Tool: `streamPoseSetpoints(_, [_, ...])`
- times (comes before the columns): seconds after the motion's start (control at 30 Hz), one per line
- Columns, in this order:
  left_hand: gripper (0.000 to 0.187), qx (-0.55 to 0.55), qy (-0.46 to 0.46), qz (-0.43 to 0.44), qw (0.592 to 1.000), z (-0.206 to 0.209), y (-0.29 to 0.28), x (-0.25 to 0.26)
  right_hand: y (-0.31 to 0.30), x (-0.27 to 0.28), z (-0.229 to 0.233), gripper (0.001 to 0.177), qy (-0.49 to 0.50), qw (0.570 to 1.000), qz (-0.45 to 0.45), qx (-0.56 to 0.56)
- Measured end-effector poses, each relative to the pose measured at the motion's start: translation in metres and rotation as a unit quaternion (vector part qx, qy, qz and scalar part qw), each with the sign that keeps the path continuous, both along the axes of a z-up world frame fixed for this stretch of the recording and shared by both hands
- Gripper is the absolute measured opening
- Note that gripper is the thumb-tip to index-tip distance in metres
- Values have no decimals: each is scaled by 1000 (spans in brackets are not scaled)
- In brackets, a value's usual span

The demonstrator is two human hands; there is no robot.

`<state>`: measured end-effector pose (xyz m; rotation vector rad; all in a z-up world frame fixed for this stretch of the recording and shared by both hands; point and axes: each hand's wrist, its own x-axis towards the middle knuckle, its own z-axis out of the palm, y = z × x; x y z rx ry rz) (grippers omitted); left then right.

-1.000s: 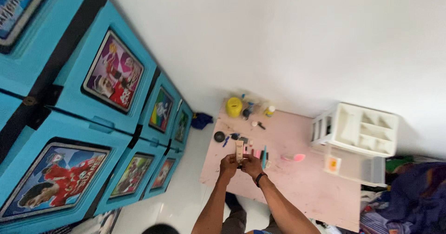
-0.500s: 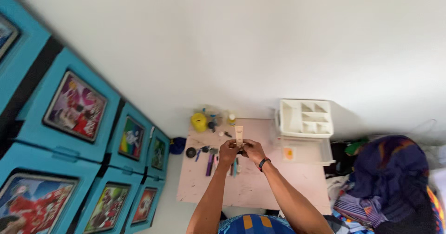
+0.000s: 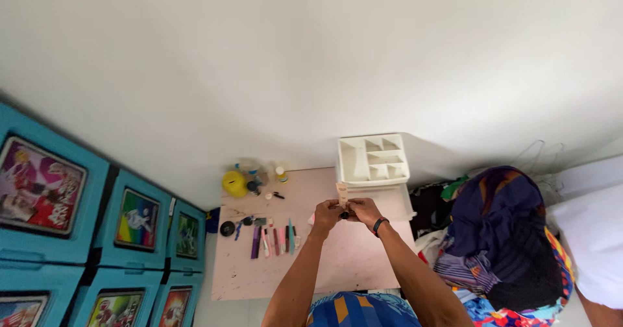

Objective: The person organizes small items on a pink desk by placing them into a white plastic drawer organizer. They handle a small black circular object, a pink cup, a yellow tube, and several pens, placing each into the organizer's compartments.

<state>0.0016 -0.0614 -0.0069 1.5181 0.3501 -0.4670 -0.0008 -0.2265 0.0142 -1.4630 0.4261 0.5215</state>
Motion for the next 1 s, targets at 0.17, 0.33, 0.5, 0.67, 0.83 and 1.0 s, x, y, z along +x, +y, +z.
streamPoseSetpoints(0.17, [31, 46, 6, -13, 999, 0, -37, 0, -38, -1, -16, 36, 13, 1000, -4, -20])
streamPoseSetpoints(0.33, [32, 54, 30, -24, 998, 0, -61, -1, -63, 1, -31, 35, 37, 999, -1, -14])
streamPoseSetpoints(0.5, [30, 81, 43, -36, 995, -9, -73, -1, -77, 3, -45, 37, 39, 999, 5, 13])
streamPoseSetpoints(0.67, [33, 35, 43, -13, 998, -36, -79, 3, -80, 5, -42, 37, 52, 998, 21, -11])
streamPoseSetpoints(0.83, [39, 61, 54, -2, 997, -51, -87, 12, -85, 12, -37, 39, 65, 997, 19, -22])
streamPoseSetpoints(1.0, [41, 91, 57, -24, 994, -46, -92, 21, -92, 22, -51, 38, 53, 997, 28, -41])
